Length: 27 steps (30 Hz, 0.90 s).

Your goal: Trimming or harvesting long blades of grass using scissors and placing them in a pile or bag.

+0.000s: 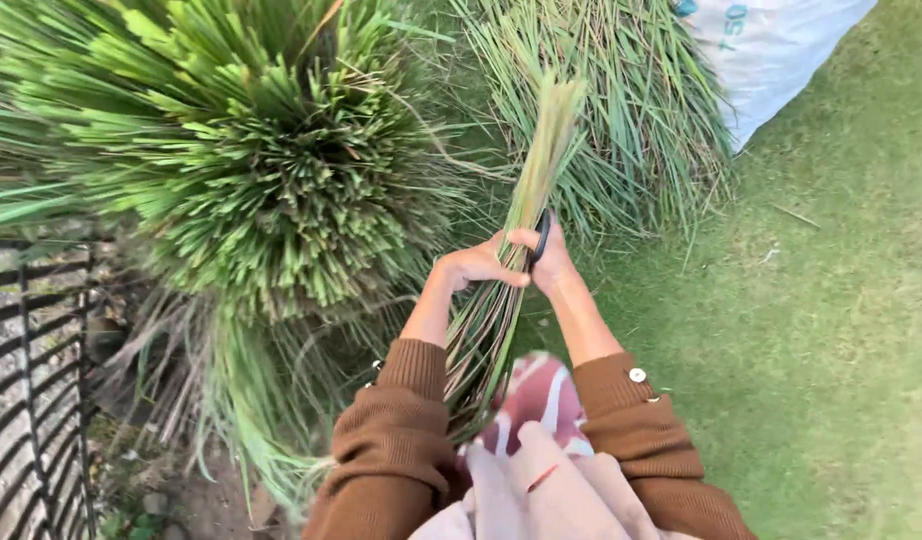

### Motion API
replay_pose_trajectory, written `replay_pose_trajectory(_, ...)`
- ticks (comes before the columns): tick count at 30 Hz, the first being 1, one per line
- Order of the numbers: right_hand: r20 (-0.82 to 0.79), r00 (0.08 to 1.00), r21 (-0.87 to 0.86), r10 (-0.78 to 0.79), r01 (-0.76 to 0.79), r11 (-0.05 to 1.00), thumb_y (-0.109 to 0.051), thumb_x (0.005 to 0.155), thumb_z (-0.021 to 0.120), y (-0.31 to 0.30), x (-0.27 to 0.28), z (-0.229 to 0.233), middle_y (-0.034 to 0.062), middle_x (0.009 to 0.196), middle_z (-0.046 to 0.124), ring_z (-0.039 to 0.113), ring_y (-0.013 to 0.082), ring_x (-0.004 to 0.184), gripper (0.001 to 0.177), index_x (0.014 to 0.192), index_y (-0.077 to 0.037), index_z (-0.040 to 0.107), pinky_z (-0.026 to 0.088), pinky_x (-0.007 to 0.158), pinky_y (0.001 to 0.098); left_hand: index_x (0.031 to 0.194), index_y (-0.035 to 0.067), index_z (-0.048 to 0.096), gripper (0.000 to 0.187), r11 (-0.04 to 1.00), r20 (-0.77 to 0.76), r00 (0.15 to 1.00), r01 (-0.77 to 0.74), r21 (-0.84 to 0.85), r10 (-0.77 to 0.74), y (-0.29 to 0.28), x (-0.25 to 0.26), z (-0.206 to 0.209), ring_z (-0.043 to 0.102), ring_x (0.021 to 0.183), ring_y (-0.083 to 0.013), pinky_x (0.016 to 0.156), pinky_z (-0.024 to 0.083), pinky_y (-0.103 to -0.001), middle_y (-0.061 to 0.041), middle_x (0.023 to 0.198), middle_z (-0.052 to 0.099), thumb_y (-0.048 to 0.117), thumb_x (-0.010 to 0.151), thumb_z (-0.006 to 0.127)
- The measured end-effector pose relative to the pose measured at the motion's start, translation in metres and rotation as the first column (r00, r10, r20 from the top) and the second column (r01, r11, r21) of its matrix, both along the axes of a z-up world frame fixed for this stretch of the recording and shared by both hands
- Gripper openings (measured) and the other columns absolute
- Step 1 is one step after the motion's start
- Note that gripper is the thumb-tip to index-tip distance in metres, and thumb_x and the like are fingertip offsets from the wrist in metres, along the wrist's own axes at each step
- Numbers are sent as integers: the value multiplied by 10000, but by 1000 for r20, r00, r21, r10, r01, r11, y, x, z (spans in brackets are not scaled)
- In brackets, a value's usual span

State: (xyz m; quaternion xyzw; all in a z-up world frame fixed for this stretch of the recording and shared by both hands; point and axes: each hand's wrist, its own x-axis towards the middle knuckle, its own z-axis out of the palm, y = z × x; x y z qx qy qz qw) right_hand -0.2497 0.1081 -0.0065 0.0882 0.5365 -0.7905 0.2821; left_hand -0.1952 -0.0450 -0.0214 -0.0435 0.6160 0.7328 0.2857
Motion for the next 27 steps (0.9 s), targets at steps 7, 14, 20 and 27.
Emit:
replay_pose_trajectory(7,-55,998,73,9,-5,997,26,710,758,81,-183,5,77,1073,631,640,228,954,612,1283,-30,549,559,856,386,1290,72,580,860,978,8,986,-165,-130,167,105,-153,-17,659,1051,-195,989,490,-334,-44,1117,711,173,511,931)
replay_pose_trajectory(14,10,993,296,121,-119,948,-28,740,849,154,-408,36,52,1049,649,655,193,914,601,1250,-49,531,561,803,378,1003,74,688,478,872,44,943,-288,-395,331,187,-359,-4,715,840,-215,786,572,-346,-98,914,749,167,561,843)
replay_pose_trajectory(20,-107,953,684,283,-136,717,-179,711,925,194,-580,51,40,902,578,597,174,728,603,1178,-30,573,553,604,383,1073,64,710,521,786,80,828,-490,-376,555,210,-551,-14,721,928,-250,850,565,-374,-117,988,761,129,564,797)
replay_pose_trajectory(27,-264,879,865,397,33,501,-364,636,974,219,-700,-10,90,990,686,653,244,884,725,1174,-63,593,522,817,404,1570,15,156,1297,675,126,708,-581,-454,695,215,-743,6,427,1371,-362,1133,299,-510,-254,1491,415,484,600,878)
